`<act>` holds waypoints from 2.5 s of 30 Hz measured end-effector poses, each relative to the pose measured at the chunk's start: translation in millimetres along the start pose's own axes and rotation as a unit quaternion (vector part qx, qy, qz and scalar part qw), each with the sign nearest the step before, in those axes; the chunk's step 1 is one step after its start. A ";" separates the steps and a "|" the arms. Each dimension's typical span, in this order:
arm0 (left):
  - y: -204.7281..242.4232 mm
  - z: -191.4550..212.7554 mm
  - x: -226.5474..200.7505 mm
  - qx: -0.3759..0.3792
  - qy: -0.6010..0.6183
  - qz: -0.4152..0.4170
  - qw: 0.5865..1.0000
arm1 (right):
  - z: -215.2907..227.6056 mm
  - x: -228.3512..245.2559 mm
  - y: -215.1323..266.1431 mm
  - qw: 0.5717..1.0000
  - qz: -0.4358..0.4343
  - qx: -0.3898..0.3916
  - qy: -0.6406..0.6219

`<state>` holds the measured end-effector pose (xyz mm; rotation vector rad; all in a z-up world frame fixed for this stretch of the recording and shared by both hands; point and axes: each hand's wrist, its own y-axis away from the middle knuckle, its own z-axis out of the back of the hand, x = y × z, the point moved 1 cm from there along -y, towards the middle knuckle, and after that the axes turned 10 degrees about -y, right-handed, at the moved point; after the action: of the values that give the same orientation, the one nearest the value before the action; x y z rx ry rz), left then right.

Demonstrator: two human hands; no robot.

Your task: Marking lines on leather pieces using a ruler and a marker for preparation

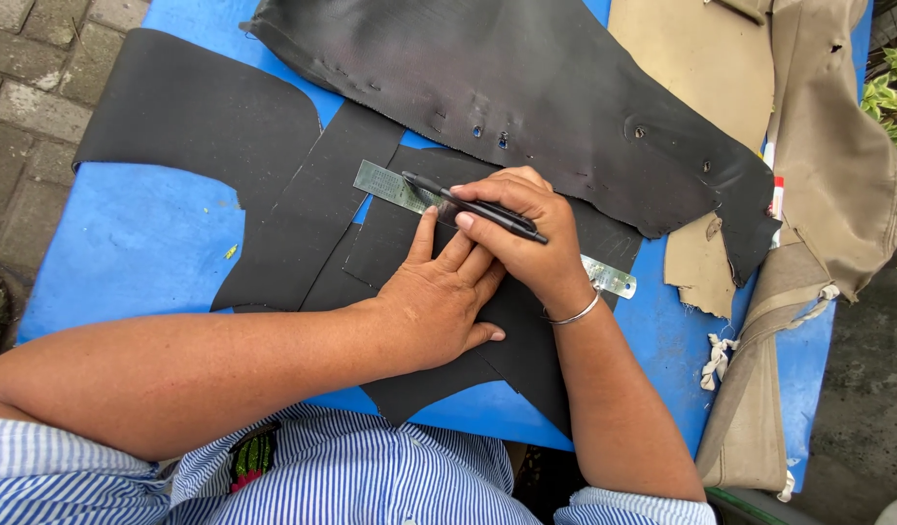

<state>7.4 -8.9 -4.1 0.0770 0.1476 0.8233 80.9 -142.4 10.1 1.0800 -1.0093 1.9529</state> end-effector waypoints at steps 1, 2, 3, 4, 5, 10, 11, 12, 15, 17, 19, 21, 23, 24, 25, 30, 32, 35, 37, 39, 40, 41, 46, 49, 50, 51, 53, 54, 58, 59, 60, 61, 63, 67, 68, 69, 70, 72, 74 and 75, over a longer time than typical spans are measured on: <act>0.5 0.3 0.0 0.001 0.001 0.000 1.000 | 7.5 -1.9 2.9 1.000 -0.001 0.001 -0.001; 1.5 0.9 0.1 -0.004 0.003 -0.001 1.000 | 14.6 -3.6 5.6 1.000 -0.013 -0.001 0.009; 1.5 2.5 2.6 -0.012 0.002 0.000 1.000 | 21.9 -5.6 5.3 1.000 -0.022 -0.002 0.019; 2.4 0.8 2.8 -0.012 0.000 0.001 1.000 | 22.9 -2.6 5.0 1.000 -0.020 -0.001 0.018; 2.3 -1.0 2.0 -0.012 0.005 0.001 1.000 | 25.4 0.2 5.6 0.999 -0.037 -0.013 0.022; 0.4 -2.8 1.7 -0.017 -0.003 -0.005 1.000 | 27.7 4.1 6.0 0.998 -0.053 -0.031 0.012; -0.1 -3.6 1.1 -0.014 0.003 -0.004 1.000 | 33.5 1.5 7.9 0.997 -0.065 -0.036 0.001; -0.1 -4.5 0.6 -0.010 0.008 -0.004 1.000 | 38.8 -0.9 9.8 0.996 -0.077 -0.041 -0.010; 0.3 -2.7 0.8 -0.013 0.014 -0.009 1.000 | 60.6 -4.7 18.1 0.986 -0.131 -0.066 -0.076; 1.0 -3.5 0.2 -0.015 0.014 -0.007 1.000 | 59.3 -6.4 17.7 0.984 -0.134 -0.074 -0.094; 0.5 -3.1 -0.3 -0.017 0.013 -0.010 1.000 | 58.1 -4.2 16.4 0.980 -0.138 -0.087 -0.112; 1.5 -1.8 -0.4 -0.020 0.006 -0.007 1.000 | 53.7 2.7 13.7 0.988 -0.119 -0.061 -0.079; 1.7 0.0 -1.1 -0.017 0.007 -0.010 1.000 | 65.2 1.9 18.6 0.987 -0.128 -0.062 -0.076; 1.3 1.2 -0.6 -0.017 0.009 -0.007 1.000 | 71.2 1.5 20.3 0.987 -0.135 -0.057 -0.072; 0.4 0.4 -0.1 -0.017 0.008 -0.011 1.000 | 77.1 2.3 21.9 0.986 -0.135 -0.061 -0.071; 0.9 1.8 -1.6 -0.008 0.010 -0.006 1.000 | 78.2 3.7 23.4 0.985 -0.136 -0.077 -0.078; -0.5 2.2 -0.9 -0.005 0.004 -0.010 1.000 | 80.2 7.5 21.4 0.987 -0.134 -0.067 -0.058; 0.7 2.0 -1.9 0.003 0.004 -0.009 1.000 | 92.2 11.8 25.7 0.987 -0.147 -0.062 -0.034; -0.2 3.0 -0.8 0.006 0.006 -0.008 1.000 | 100.2 13.3 25.5 0.984 -0.159 -0.073 -0.028; -0.1 2.1 -1.2 0.009 0.007 -0.008 1.000 | 102.6 12.5 25.0 0.978 -0.174 -0.103 -0.060; 0.6 1.8 -2.9 0.010 0.008 -0.008 1.000 | 98.4 10.4 24.3 0.977 -0.175 -0.103 -0.060; 0.4 2.4 -2.5 0.006 0.005 -0.007 1.000 | 94.1 8.3 22.3 0.980 -0.165 -0.092 -0.065; 1.0 -0.6 -3.6 0.006 -0.003 -0.004 1.000 | 95.4 7.1 23.0 0.981 -0.162 -0.082 -0.067; -0.3 0.0 -2.3 0.002 -0.007 -0.003 1.000 | 110.5 2.5 25.8 0.978 -0.171 -0.110 -0.042; -0.9 0.4 -2.0 0.002 -0.007 -0.004 1.000 | 111.9 0.6 25.6 0.977 -0.173 -0.119 -0.044; -0.1 0.0 -2.9 0.005 -0.006 -0.005 1.000 | 112.0 -1.8 27.5 0.975 -0.178 -0.128 -0.048; 0.3 0.8 -2.8 0.004 -0.002 -0.006 1.000 | 103.0 -12.3 27.2 0.977 -0.169 -0.119 -0.047; 0.1 1.5 -2.4 0.001 0.001 -0.007 1.000 | 98.6 -17.5 27.0 0.980 -0.160 -0.109 -0.045; -0.3 1.0 -2.9 0.002 -0.001 -0.008 1.000 | 100.2 4.1 26.2 0.983 -0.164 -0.079 0.015; -0.4 0.7 -3.0 0.004 -0.001 -0.007 1.000 | 104.5 7.3 28.2 0.980 -0.179 -0.077 0.037; -0.3 0.6 -2.9 0.007 -0.001 -0.006 1.000 | 108.7 10.7 30.0 0.976 -0.194 -0.075 0.060; 0.1 1.2 -2.7 0.006 -0.002 -0.004 1.000 | 110.0 10.6 30.4 0.977 -0.193 -0.074 0.060; 0.4 2.2 -3.3 0.003 -0.004 -0.009 1.000 | 114.0 9.8 33.0 0.970 -0.212 -0.096 0.077; -0.9 0.2 -3.4 0.009 -0.005 -0.007 1.000 | 108.6 2.3 29.3 0.974 -0.187 -0.079 0.104; -0.7 0.2 -3.5 0.007 -0.004 -0.007 1.000 | 108.5 3.0 29.6 0.972 -0.188 -0.080 0.120; -1.0 0.2 -3.4 0.004 -0.004 -0.006 1.000 | 108.9 3.7 29.3 0.969 -0.187 -0.080 0.137; -1.3 -0.2 -3.3 0.004 -0.004 -0.007 1.000 | 117.6 -3.1 34.9 0.969 -0.188 -0.081 0.137; -0.8 -0.9 -3.8 -0.002 -0.008 -0.004 1.000 | 135.3 -16.6 45.5 0.946 -0.213 -0.087 0.229; 0.2 -1.4 -4.1 -0.003 -0.006 -0.002 1.000 | 133.5 -16.7 44.6 0.942 -0.210 -0.086 0.248; -1.0 -1.0 -3.6 -0.005 -0.007 -0.005 1.000 | 134.1 -16.3 44.7 0.936 -0.208 -0.090 0.268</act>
<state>5.6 -12.3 -4.8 0.0719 0.1311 0.8136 98.8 -282.2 30.0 0.5471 -0.5834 1.6307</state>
